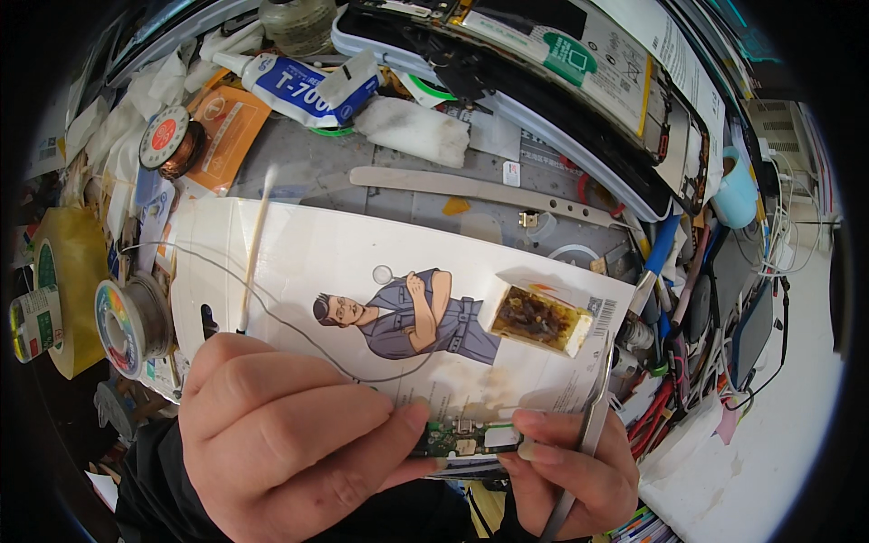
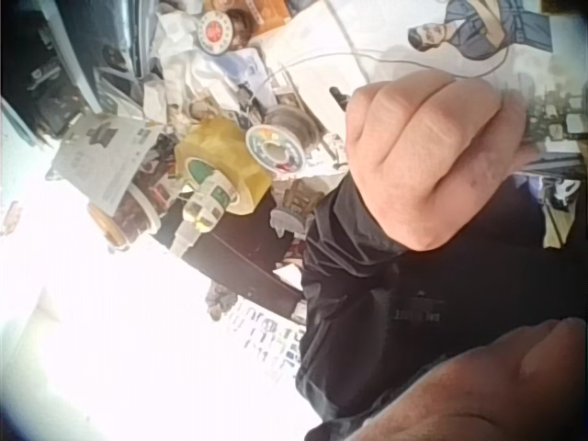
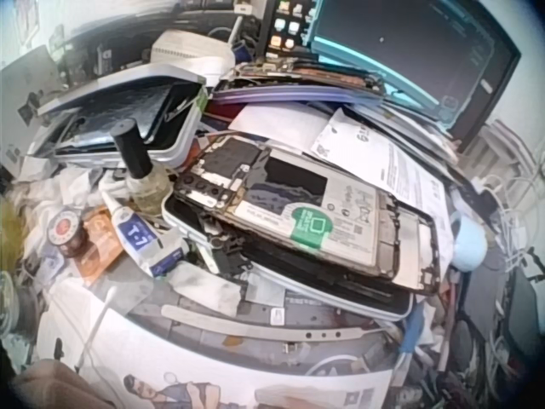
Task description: The person uses a soldering iron and tweezers to solder components on a small green circuit board. They repeatedly heat and adjust tiny parts, occasionally repositioning the board and handling solder wire.
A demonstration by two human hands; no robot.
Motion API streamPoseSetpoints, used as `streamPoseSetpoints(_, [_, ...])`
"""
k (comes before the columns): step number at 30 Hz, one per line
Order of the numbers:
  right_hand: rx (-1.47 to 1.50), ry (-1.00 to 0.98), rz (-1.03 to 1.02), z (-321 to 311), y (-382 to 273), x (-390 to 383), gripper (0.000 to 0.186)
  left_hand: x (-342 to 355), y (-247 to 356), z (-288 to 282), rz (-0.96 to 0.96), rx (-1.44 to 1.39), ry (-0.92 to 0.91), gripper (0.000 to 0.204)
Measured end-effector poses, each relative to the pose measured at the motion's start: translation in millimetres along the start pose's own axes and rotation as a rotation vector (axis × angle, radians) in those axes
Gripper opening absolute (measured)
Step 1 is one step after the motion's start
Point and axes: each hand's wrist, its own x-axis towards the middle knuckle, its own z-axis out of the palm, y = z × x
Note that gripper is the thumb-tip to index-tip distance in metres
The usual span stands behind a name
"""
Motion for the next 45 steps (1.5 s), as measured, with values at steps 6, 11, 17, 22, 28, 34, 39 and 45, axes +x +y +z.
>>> streamPoseSetpoints(6, [0.002,0.005,0.001,1,0,1,0.022,0,0,0,-0.012,-0.003,-0.003,0.04])
streamPoseSetpoints(11, [-0.002,0.001,0.01,0,1,-2,0.024,0,2,0,-0.018,0.026,-0.015,0.04])
streamPoseSetpoints(17, [-0.013,0.016,-0.028,3,3,-1,0.024,-3,1,2,-0.013,0.045,0.001,0.042])
streamPoseSetpoints(22, [0.157,0.103,-0.01,-6,2,-6,0.027,-4,-3,5,0.029,0.038,0.03,0.044])
streamPoseSetpoints(28, [0.581,0.284,-0.111,-11,19,-46,0.049,-10,2,-3,0.087,0.083,0.055,0.035])
streamPoseSetpoints(34, [0.257,0.242,-0.213,-14,20,-50,0.043,-34,16,-12,0.247,0.26,0.123,0.023])
streamPoseSetpoints(39, [0.211,0.178,-0.082,-12,6,-41,0.025,-64,35,-7,0.171,0.107,-0.001,0.026])
streamPoseSetpoints(45, [0.284,0.265,-0.1,-8,11,-43,0.021,-89,30,22,0.13,0.05,0.084,0.028])
